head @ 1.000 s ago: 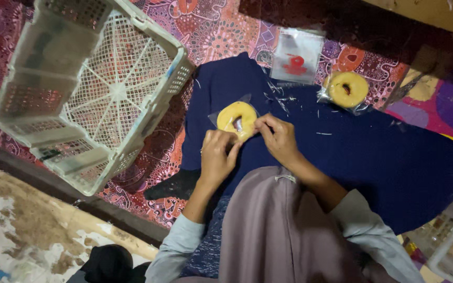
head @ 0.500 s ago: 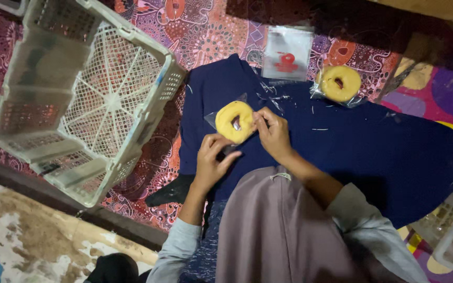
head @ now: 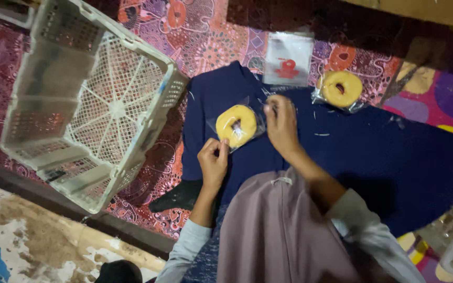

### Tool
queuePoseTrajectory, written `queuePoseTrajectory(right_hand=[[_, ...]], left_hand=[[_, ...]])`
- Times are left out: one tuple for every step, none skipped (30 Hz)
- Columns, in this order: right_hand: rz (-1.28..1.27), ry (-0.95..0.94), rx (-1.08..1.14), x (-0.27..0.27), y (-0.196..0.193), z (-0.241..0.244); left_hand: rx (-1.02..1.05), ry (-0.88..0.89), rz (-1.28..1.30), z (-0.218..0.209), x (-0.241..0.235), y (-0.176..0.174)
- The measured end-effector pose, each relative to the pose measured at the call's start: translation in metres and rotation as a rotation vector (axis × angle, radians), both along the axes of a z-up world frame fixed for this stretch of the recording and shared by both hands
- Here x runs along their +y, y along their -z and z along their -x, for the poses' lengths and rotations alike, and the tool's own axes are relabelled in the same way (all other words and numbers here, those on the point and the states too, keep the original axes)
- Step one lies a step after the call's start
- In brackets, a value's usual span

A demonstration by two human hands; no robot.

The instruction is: The person sits on the floor and repeatedly picks up donuts from a wooden board, places them into clear plastic bags, and arranges the packaged donuts into a white plastic crate.

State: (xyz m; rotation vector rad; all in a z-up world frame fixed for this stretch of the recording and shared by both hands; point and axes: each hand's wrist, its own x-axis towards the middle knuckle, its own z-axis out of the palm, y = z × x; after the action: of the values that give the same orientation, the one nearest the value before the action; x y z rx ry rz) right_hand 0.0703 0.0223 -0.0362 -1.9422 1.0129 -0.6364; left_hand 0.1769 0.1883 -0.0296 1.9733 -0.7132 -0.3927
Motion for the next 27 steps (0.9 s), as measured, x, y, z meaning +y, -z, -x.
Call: queuePoseTrajectory(right_hand=[[0.178, -0.015, -0.135, -0.001, -0.006, -0.007], [0.340, -0.027, -0.252, 0.003, -0.009, -0.007], [0.397, -0.118, -0.147, 0.007, -0.009, -0.008], [0.450, -0.209, -0.038, 0.012, -0.005, -0.005], [0.502, -0.302, 0.071, 0.017, 0.000, -0.003], [0.384, -0.228, 0.050, 0.008, 0.007, -0.008], [0.266, -0.155, 0.027, -0.004, 0.016, -0.013], [0.142, -0.094, 0.000, -0.015, 0.026, -0.017], [-0.051, -0.032, -0.024, -0.023, 0.037, -0.019], [-0.265, 0.041, -0.034, -0.020, 0.049, -0.014], [-0.480, 0.111, -0.045, -0.016, 0.061, -0.009], [-0.493, 0.013, -0.100, -0.015, 0.070, -0.002], [-0.506, -0.087, -0.155, -0.015, 0.077, 0.003], [-0.530, -0.198, -0.207, -0.007, 0.081, 0.007], [-0.587, -0.238, -0.177, 0.002, 0.081, 0.010], [-0.623, -0.281, -0.163, 0.001, 0.079, 0.003], [-0.658, -0.324, -0.148, 0.000, 0.073, -0.005], [-0.743, -0.330, -0.248, -0.002, 0.066, -0.010], [-0.826, -0.337, -0.349, -0.004, 0.059, -0.014], [-0.913, -0.319, -0.439, -0.005, 0.054, -0.006], [-0.878, -0.329, -0.445, -0.007, 0.050, 0.003], [-0.835, -0.330, -0.443, -0.011, 0.047, 0.017], [-0.792, -0.330, -0.439, -0.014, 0.044, 0.032], [-0.780, -0.316, -0.451, -0.014, 0.041, 0.047], [-0.769, -0.301, -0.463, -0.015, 0.038, 0.061], [-0.751, -0.286, -0.477, -0.019, 0.036, 0.073], [-0.789, -0.216, -0.421, -0.025, 0.035, 0.084]], left_hand=[[-0.023, -0.001, 0.006, -0.003, -0.004, 0.001], [-0.029, 0.005, -0.005, 0.000, -0.002, 0.003], [-0.035, 0.011, -0.016, 0.003, 0.001, 0.004], [-0.018, 0.014, -0.026, 0.009, 0.006, 0.006], [-0.001, 0.016, -0.036, 0.014, 0.013, 0.006], [-0.007, 0.018, -0.016, 0.008, 0.009, 0.008], [0.026, 0.014, -0.006, 0.003, 0.006, 0.008], [0.060, -0.003, -0.003, -0.002, 0.004, 0.008], [0.094, -0.020, 0.001, -0.006, 0.002, 0.009], [0.108, -0.021, -0.015, -0.008, 0.008, 0.010], [0.121, -0.022, -0.032, -0.009, 0.012, 0.013], [0.137, -0.017, -0.042, -0.007, 0.010, 0.016], [0.126, 0.002, -0.012, -0.004, 0.007, 0.019], [0.115, 0.007, 0.009, 0.002, 0.011, 0.018], [0.104, 0.012, 0.030, 0.007, 0.015, 0.016], [0.195, -0.065, 0.167, 0.003, 0.010, 0.013], [0.287, -0.139, 0.304, 0.002, 0.007, 0.008], [0.382, -0.209, 0.440, 0.000, 0.003, 0.001], [0.521, -0.189, 0.546, -0.004, 0.000, -0.005], [0.686, -0.161, 0.637, -0.002, -0.002, -0.010], [0.854, -0.136, 0.724, -0.001, -0.005, -0.014], [0.861, 0.011, 0.634, 0.003, -0.013, -0.014], [0.861, 0.160, 0.548, 0.007, -0.021, -0.014], [0.848, 0.314, 0.459, 0.010, -0.028, -0.016], [0.834, 0.294, 0.352, 0.015, -0.036, -0.017], [0.814, 0.283, 0.247, 0.020, -0.048, -0.019], [0.789, 0.273, 0.142, 0.026, -0.058, -0.020]])
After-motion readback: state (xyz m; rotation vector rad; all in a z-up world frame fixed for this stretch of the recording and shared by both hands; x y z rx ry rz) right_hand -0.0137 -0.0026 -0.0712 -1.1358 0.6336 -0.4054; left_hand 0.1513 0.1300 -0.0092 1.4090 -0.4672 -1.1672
